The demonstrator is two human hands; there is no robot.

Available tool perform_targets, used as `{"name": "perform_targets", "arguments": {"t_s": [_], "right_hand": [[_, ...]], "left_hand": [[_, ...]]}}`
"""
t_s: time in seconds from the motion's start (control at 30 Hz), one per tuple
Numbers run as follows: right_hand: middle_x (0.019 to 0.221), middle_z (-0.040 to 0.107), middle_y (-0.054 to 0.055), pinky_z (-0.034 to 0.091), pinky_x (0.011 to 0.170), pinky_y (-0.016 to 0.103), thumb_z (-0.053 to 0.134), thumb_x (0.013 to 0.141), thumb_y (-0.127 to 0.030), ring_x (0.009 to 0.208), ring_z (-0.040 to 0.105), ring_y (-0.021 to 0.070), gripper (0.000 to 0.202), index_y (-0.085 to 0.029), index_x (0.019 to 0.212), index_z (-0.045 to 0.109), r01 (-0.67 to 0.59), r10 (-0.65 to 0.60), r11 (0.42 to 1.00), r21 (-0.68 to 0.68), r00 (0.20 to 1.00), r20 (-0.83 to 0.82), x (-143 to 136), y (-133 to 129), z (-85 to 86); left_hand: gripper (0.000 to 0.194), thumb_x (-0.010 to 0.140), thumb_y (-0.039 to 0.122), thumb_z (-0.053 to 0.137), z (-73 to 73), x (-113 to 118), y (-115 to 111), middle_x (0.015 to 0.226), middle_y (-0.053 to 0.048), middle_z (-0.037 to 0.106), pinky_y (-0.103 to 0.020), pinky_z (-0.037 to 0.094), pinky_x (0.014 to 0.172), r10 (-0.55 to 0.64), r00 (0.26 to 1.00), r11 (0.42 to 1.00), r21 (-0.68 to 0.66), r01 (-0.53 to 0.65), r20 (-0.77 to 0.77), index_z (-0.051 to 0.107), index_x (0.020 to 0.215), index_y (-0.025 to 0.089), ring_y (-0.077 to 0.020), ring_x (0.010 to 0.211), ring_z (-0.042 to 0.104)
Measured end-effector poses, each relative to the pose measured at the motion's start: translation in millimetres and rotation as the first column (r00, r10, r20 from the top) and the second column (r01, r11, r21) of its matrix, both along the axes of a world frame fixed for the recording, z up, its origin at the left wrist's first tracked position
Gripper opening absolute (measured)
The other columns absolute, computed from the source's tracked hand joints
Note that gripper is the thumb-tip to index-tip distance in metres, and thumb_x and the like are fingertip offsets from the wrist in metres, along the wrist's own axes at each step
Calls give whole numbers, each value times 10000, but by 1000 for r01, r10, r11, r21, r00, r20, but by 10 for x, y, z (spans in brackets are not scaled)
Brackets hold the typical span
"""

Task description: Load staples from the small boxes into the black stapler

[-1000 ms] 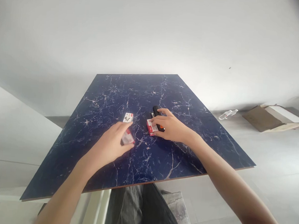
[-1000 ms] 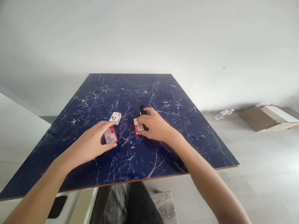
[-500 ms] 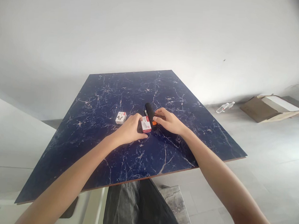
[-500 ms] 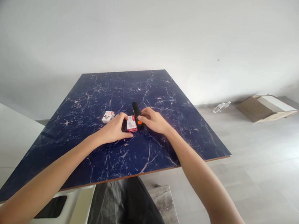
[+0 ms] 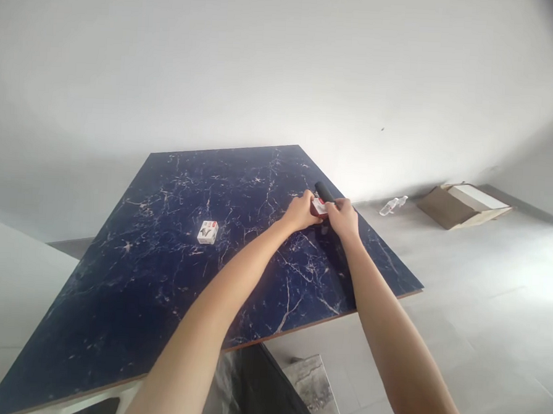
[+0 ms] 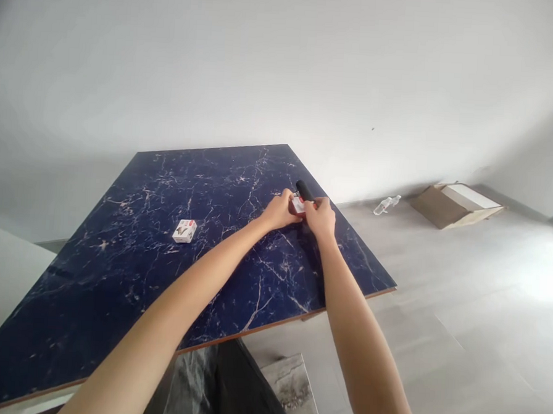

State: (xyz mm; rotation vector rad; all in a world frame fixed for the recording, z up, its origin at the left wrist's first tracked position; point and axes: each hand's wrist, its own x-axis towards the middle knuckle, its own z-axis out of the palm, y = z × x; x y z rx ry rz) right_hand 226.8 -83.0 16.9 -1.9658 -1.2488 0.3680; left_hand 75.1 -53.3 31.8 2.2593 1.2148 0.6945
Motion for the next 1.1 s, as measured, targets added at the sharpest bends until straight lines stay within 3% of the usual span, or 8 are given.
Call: {"name": "perform_targets", "arguments": {"t_s": [0.13, 0.23, 0.33, 0.4, 0.53, 0.7, 0.97, 1.1], "right_hand": [[1231, 707, 157, 471, 1032, 473, 549, 861, -507, 1190, 637, 357, 563, -179, 1318, 567, 4, -4, 1000, 20, 1000, -25, -4, 9, -43], [1359, 627, 190, 433, 1086, 510, 571, 837, -602, 1272, 583, 383, 749, -176, 1446, 474, -32, 32, 998, 45, 999, 1, -129, 12, -23], [1508, 476, 225, 379, 1134, 557, 606, 795, -640, 1363, 498, 423, 938, -180, 1566, 331, -42, 42, 999, 1, 998, 46, -222, 33, 30], [1525, 426, 243, 382, 1120, 588, 644, 759, -645, 1358, 490, 452, 1039, -187, 1605, 252, -52, 55, 998, -44, 995, 79, -248, 43, 48], [1471, 441, 247, 400, 1085, 607, 702, 722, -552, 1318, 512, 468, 1062, -186, 1604, 238, -103, 110, 993, -50, 978, 179, -252, 6, 16], [1406, 502, 223, 443, 1050, 572, 678, 751, -402, 1274, 555, 434, 963, -186, 1593, 264, -149, 150, 989, -22, 964, 219, -229, -59, -12], [1402, 500, 202, 427, 1067, 593, 688, 758, -413, 1286, 542, 428, 944, -220, 1583, 273, -162, 155, 986, 28, 970, 186, -151, 10, -93], [1402, 503, 187, 419, 1067, 619, 706, 737, -406, 1305, 519, 439, 941, -255, 1565, 284, -188, 180, 981, 43, 973, 147, -124, 33, -101]], "left_hand": [[836, 800, 454, 793, 58, -145, -149, 1484, -238, 525, -513, 382, 1124, -55, 997, 988, 143, 61, -49, 399, 1459, 123, -391, 1383, 480], [585, 981, 457, 558, 204, -937, -458, 1599, -124, 445, -531, 297, 1211, -81, 984, 969, 221, 115, -156, 450, 1507, 225, -316, 1469, 402], [499, 983, 473, 526, 331, -1982, -772, 1495, -79, 578, -577, 274, 1221, 138, 963, 969, 232, -83, -232, 567, 1437, 271, -306, 1399, 494], [589, 927, 530, 575, 318, -2564, -911, 1560, -85, 512, -583, 302, 1208, 250, 929, 960, 198, -200, -272, 564, 1458, 275, -336, 1436, 451], [582, 909, 558, 571, 123, -2992, -1012, 1552, -45, 527, -489, 394, 1168, 229, 934, 974, 71, -217, -274, 579, 1449, 340, -301, 1420, 481], [529, 865, 482, 670, 12, -2374, -673, 1356, -93, 632, -409, 506, 1021, 217, 964, 975, 79, -206, -156, 659, 1338, 243, -267, 1164, 644], [350, 911, 288, 655, -76, -497, 330, 1249, -161, 640, -376, 475, 1037, 258, 966, 960, 122, -253, -21, 682, 1238, 165, -280, 1176, 623], [345, 990, 244, 468, -166, -72, 518, 1275, -150, 669, -366, 437, 1098, 172, 985, 977, 125, -174, 28, 692, 1240, 163, -265, 1241, 603]]}}
